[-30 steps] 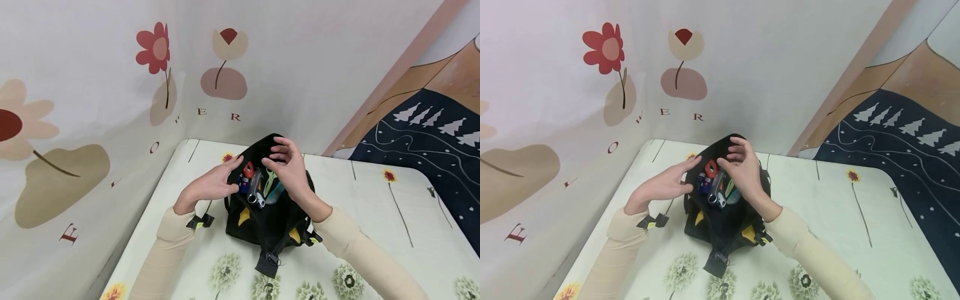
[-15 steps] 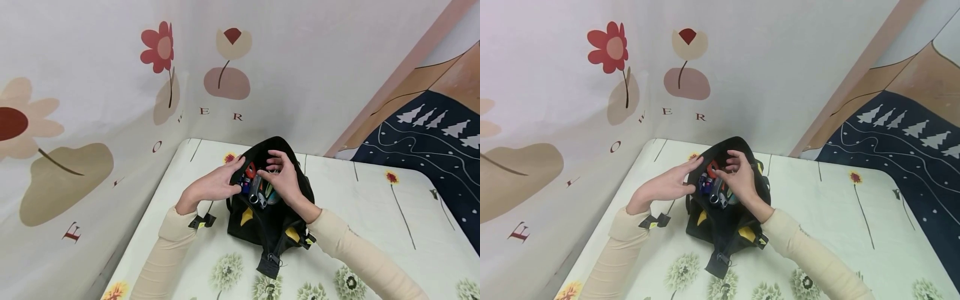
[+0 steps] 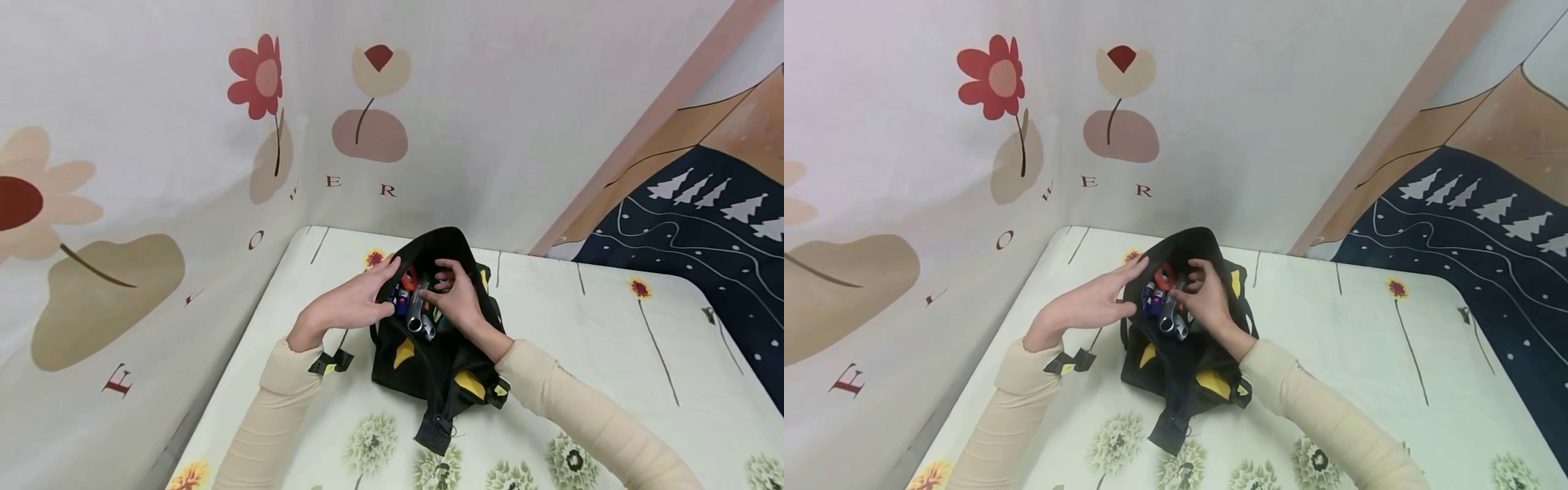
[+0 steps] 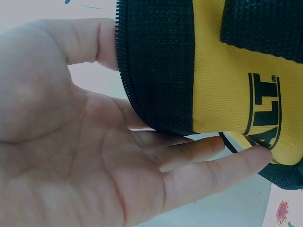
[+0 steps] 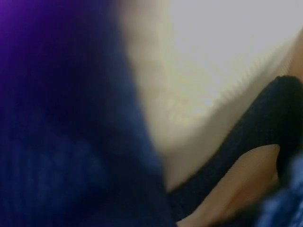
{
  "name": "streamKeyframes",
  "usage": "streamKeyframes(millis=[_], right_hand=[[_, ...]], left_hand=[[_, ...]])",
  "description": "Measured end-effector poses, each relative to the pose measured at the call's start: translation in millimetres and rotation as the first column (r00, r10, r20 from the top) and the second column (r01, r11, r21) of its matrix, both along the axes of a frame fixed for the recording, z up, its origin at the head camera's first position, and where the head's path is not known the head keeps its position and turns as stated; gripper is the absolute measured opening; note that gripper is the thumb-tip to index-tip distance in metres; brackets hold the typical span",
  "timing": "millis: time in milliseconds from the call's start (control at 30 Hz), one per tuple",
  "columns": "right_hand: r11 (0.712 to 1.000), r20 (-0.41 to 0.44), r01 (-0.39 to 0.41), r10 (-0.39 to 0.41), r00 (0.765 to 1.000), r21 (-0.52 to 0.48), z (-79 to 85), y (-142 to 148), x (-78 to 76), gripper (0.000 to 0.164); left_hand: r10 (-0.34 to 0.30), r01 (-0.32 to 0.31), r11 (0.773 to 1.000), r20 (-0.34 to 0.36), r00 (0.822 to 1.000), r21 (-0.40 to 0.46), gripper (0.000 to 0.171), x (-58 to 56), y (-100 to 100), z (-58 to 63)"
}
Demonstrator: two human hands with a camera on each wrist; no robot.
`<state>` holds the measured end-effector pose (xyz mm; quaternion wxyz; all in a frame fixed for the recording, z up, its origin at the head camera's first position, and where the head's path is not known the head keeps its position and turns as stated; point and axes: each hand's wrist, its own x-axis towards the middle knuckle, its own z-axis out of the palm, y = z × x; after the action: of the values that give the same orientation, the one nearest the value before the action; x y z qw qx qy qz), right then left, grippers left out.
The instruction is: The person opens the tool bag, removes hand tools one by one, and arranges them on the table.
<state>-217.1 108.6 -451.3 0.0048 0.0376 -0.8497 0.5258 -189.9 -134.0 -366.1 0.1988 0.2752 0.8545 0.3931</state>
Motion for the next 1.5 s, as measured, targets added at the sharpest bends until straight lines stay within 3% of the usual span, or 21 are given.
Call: streamKeyframes(millis=[567, 767, 1133, 1500], right_hand=[[0.998, 0.066, -0.013, 0.009, 0.998, 0.059, -23.7, -5, -6.3, 0.085], [0.990, 0.023, -0.040, 0.037, 0.999, 0.136, -29.1, -7, -10.2, 0.093], [0.980, -0.025, -0.080, 0.086, 0.996, 0.181, -28.5, -8, -16.4, 0.096], [0.963, 0.004, -0.115, 0.117, 0.993, 0.243, -25.3, -11, -5.2, 0.097]], left_hand=[[-0.009, 0.009, 1.000, -0.001, 1.000, -0.008, 0.087, 2.0, 2, 1.2], [-0.015, 0.015, 1.000, -0.003, 1.000, -0.006, 0.087, 2.8, 1, 1.4], [-0.021, 0.021, 1.000, -0.011, 1.000, -0.003, 0.087, -0.6, 2, -0.4], [-0.018, 0.018, 1.000, -0.002, 1.000, 0.010, 0.086, 5.2, 1, -2.2]])
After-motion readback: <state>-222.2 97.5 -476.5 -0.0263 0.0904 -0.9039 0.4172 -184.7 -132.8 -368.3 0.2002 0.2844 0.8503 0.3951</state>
